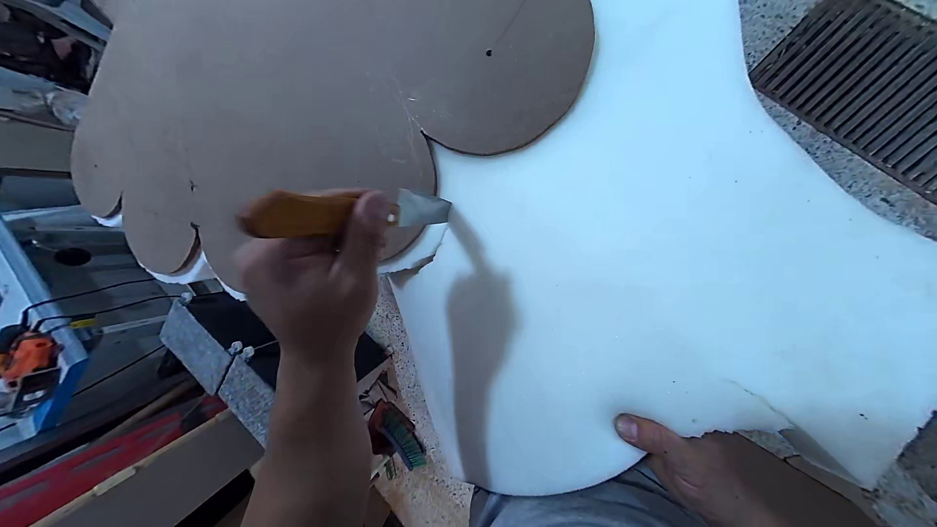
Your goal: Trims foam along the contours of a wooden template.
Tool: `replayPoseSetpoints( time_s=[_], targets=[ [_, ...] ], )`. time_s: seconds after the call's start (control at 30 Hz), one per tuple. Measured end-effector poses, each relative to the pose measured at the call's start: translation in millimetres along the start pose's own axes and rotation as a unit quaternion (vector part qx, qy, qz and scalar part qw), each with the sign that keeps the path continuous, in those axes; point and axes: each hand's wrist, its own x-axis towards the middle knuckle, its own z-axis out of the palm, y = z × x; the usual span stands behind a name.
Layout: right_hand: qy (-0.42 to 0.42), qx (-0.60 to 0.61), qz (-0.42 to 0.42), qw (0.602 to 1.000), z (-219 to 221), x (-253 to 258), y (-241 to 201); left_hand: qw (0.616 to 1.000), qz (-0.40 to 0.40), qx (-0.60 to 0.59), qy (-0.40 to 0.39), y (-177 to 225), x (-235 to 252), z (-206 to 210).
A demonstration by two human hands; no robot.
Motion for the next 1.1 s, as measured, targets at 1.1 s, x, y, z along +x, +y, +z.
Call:
replayPoseSetpoints(
  time_s=[1.1],
  targets=[
    [-0.002,-0.033,0.024,0.999,-1,0,-8,0.975,-0.214,0.051,0.042,-24,56,69]
  ],
)
